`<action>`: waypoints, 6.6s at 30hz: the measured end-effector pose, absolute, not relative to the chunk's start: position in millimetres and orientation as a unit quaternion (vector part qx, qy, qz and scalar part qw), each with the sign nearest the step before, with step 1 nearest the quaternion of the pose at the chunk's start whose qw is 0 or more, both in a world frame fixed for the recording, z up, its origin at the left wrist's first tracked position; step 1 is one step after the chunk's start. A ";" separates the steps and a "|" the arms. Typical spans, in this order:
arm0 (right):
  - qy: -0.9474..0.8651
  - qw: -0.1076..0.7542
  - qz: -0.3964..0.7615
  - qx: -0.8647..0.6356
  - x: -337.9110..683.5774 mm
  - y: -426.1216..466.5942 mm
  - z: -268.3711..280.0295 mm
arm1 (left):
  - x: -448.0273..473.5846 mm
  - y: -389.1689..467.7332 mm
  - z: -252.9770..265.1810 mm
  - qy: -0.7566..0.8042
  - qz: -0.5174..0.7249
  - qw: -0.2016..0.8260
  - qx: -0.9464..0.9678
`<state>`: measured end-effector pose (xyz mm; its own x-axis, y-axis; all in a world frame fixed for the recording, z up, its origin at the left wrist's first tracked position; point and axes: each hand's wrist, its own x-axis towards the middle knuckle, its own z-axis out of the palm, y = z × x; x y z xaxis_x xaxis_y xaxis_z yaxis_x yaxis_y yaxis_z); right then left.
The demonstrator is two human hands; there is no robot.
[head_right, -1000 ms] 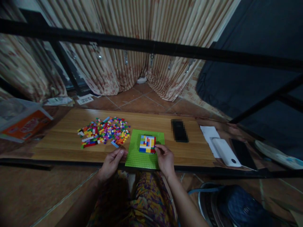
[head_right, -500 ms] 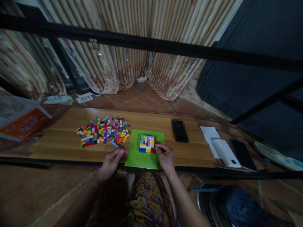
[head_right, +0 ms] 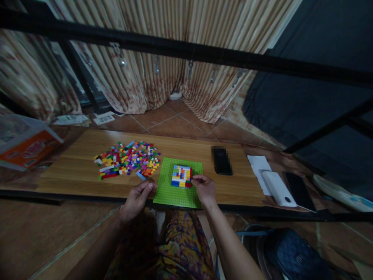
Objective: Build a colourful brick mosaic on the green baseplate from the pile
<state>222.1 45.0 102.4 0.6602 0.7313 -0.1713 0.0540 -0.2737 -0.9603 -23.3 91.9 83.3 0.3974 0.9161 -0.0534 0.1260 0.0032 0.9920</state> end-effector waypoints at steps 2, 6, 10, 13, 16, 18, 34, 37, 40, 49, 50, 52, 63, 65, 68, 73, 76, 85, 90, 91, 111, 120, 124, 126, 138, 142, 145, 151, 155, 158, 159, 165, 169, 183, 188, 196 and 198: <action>-0.267 0.544 0.308 -0.733 221.8 45.3 99.4 | -23.3 92.4 83.0 0.428 0.346 0.555 0.624; -0.270 0.554 0.304 -0.727 221.7 47.5 93.1 | -22.6 92.6 83.7 0.432 0.344 0.550 0.626; -0.281 0.564 0.302 -0.715 222.8 47.7 89.2 | -22.7 91.8 84.7 0.429 0.343 0.561 0.620; -0.290 0.580 0.296 -0.702 222.7 44.3 85.7 | -23.3 91.5 85.6 0.428 0.343 0.558 0.623; -0.289 0.607 0.287 -0.683 218.7 39.3 82.5 | -23.9 91.9 87.7 0.418 0.339 0.542 0.645; -0.301 0.614 0.285 -0.672 212.7 36.1 81.9 | -24.1 92.3 89.8 0.410 0.333 0.528 0.665; -0.518 0.418 0.123 -0.736 198.0 36.2 74.7 | -39.7 104.9 90.2 0.555 0.439 0.333 0.623; -0.522 0.418 0.104 -0.736 197.7 35.4 73.3 | -39.9 111.0 91.7 0.590 0.384 0.275 0.655; -0.524 0.415 0.097 -0.737 196.8 35.0 72.7 | -33.4 115.6 92.1 0.609 0.327 0.238 0.683; -0.475 0.487 0.152 -0.717 195.6 31.2 89.5 | -37.2 113.1 90.2 0.537 0.441 0.346 0.630; -0.470 0.500 0.150 -0.712 192.0 29.7 95.0 | -37.1 109.0 92.7 0.515 0.453 0.372 0.626; -0.470 0.521 0.162 -0.694 180.3 27.2 107.8 | -33.8 98.7 98.9 0.478 0.465 0.404 0.626; -0.407 0.557 0.424 -0.587 116.9 27.2 130.6 | -5.8 42.9 128.4 0.393 0.412 0.426 0.703; -0.399 0.558 0.434 -0.584 118.4 21.8 128.0 | -6.1 39.3 127.0 0.392 0.411 0.474 0.673; -0.400 0.550 0.447 -0.581 122.0 14.0 125.5 | -4.9 38.6 120.7 0.397 0.412 0.579 0.581; -0.423 0.520 0.440 -0.598 128.7 7.6 121.1 | 2.6 42.2 115.2 0.415 0.394 0.641 0.512; -0.432 0.507 0.417 -0.619 133.3 5.2 119.6 | 8.8 41.5 116.2 0.427 0.401 0.630 0.510; -0.461 0.479 0.310 -0.680 148.7 0.1 116.9 | 24.9 41.5 105.3 0.448 0.416 0.588 0.530; -0.498 0.449 0.189 -0.718 180.7 8.5 114.1 | 9.0 69.8 98.5 0.482 0.448 0.545 0.519; -0.506 0.436 0.165 -0.726 187.5 11.1 114.0 | 3.9 76.6 96.9 0.486 0.447 0.537 0.525; -0.533 0.348 0.084 -0.766 209.6 32.4 103.7 | -18.6 97.2 78.6 0.507 0.410 0.481 0.585; -0.537 0.347 0.093 -0.763 206.9 31.8 103.6 | -19.4 96.6 72.2 0.496 0.415 0.481 0.592; -0.516 0.371 0.108 -0.764 207.7 30.3 105.0 | -18.7 95.7 75.2 0.504 0.418 0.477 0.586; -0.495 0.386 0.108 -0.771 209.0 30.5 104.5 | -18.3 95.2 77.6 0.507 0.416 0.474 0.587; -0.458 0.399 0.041 -0.793 206.9 45.5 84.7 | -18.6 94.2 83.3 0.505 0.411 0.475 0.592; -0.457 0.401 0.040 -0.793 204.1 45.3 81.9 | -19.0 94.2 83.1 0.511 0.407 0.473 0.591; -0.460 0.408 0.044 -0.787 202.8 44.7 80.0 | -18.9 94.8 82.9 0.508 0.409 0.485 0.582; -0.459 0.415 0.048 -0.784 201.5 45.1 75.9 | -12.9 93.4 83.9 0.484 0.410 0.532 0.561; -0.469 0.418 0.053 -0.776 202.6 44.4 79.8 | -9.3 92.0 83.3 0.476 0.421 0.551 0.540; -0.486 0.420 0.017 -0.767 195.2 41.6 90.4 | -9.8 91.2 82.6 0.467 0.429 0.545 0.548; -0.499 0.421 0.007 -0.757 189.7 40.5 95.1 | -10.3 90.9 82.5 0.462 0.433 0.543 0.552; -0.622 0.375 0.115 -0.677 137.8 42.4 113.5 | -13.5 89.6 82.7 0.440 0.437 0.543 0.566; -0.630 0.351 0.149 -0.676 115.1 49.9 109.9 | -16.5 90.2 81.9 0.427 0.435 0.547 0.574; -0.564 0.411 0.203 -0.686 106.4 53.4 104.5 | -15.9 87.5 84.9 0.453 0.410 0.533 0.586; -0.562 0.421 0.193 -0.685 124.7 40.2 109.6 | -16.1 87.4 82.0 0.464 0.401 0.515 0.599; -0.503 0.392 0.132 -0.759 190.8 15.1 111.7 | -16.0 87.6 82.1 0.470 0.389 0.494 0.619; -0.492 0.369 0.115 -0.780 201.2 15.6 110.5 | -16.4 87.8 82.9 0.477 0.379 0.491 0.622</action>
